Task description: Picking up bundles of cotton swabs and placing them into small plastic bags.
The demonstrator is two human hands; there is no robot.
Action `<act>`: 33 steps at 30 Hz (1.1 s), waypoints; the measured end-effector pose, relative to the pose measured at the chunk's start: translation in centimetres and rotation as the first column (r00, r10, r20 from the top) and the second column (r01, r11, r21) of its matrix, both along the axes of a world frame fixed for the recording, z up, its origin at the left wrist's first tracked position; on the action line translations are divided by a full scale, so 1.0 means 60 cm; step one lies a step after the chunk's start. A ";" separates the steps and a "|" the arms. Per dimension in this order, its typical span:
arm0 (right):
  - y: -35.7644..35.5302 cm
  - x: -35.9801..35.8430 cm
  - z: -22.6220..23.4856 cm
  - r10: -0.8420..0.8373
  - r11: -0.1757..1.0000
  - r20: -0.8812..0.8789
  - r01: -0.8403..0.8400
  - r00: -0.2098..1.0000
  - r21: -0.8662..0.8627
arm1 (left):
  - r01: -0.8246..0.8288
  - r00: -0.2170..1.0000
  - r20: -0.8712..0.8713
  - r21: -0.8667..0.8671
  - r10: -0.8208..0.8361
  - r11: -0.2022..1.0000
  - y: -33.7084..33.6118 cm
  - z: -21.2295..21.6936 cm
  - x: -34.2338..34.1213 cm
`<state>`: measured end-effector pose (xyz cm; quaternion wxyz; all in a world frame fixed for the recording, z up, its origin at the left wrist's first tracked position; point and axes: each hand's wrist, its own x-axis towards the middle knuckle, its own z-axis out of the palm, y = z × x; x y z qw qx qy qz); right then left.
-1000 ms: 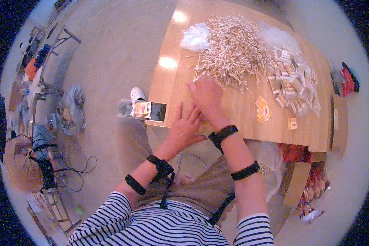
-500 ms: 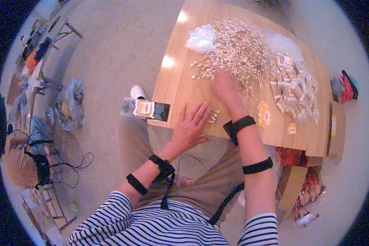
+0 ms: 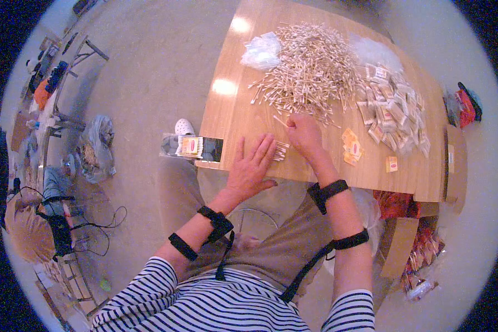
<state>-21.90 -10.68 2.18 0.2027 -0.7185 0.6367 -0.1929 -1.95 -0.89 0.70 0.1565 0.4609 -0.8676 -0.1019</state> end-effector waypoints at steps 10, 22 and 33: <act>0.008 -0.018 -0.014 -0.068 0.996 0.119 0.075 0.991 -0.055 | 0.000 1.000 0.023 0.003 0.000 1.000 -0.001 0.005 -0.001; 0.037 0.005 -0.030 -0.125 0.969 -0.014 0.119 0.992 -0.217 | 0.006 1.000 -0.005 0.017 -0.006 1.000 -0.002 0.009 -0.002; 0.033 0.050 -0.013 -0.087 0.970 0.003 0.085 0.996 -0.227 | -0.030 0.999 -0.023 0.049 0.031 0.998 -0.001 0.014 0.000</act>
